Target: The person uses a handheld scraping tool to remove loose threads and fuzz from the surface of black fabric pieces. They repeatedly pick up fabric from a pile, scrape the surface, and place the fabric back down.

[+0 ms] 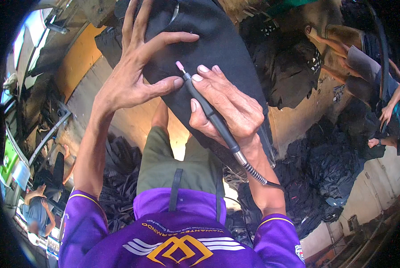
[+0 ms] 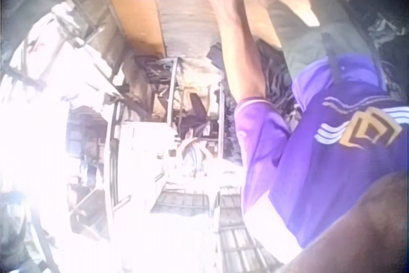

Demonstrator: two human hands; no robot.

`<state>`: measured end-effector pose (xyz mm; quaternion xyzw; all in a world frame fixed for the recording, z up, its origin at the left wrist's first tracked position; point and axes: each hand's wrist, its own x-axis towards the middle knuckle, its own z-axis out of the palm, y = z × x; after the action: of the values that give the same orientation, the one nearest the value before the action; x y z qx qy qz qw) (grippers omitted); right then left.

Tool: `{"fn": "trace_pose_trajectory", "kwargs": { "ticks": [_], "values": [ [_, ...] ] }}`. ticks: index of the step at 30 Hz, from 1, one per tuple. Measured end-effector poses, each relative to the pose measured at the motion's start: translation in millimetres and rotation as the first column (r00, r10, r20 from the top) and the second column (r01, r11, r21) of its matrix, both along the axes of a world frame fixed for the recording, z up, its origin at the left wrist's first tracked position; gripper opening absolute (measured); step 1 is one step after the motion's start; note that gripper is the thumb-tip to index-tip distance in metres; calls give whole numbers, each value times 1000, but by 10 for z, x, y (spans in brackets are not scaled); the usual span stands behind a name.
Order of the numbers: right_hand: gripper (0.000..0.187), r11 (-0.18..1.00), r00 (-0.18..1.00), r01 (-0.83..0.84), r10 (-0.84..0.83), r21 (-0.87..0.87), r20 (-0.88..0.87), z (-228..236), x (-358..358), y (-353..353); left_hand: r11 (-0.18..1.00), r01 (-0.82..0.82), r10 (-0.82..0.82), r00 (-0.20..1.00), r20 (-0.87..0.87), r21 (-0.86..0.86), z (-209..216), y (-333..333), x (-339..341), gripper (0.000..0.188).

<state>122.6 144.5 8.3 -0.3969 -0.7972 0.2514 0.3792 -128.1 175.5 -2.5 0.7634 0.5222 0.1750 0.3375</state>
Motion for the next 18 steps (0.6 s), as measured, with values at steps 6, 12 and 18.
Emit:
{"fn": "trace_pose_trajectory", "kwargs": {
  "ticks": [6,12,18],
  "values": [
    [34,1000,1000,-13,13,-25,8,17,43,-25,999,-20,20,1000,-3,-33,37,-21,26,65],
    [34,997,1000,-19,21,-79,22,51,87,-54,999,-24,24,999,-24,-21,35,-2,24,66],
    [33,995,1000,-6,8,-102,21,29,110,-93,1000,-20,20,1000,-9,-21,0,13,-2,66]
  ]
}}
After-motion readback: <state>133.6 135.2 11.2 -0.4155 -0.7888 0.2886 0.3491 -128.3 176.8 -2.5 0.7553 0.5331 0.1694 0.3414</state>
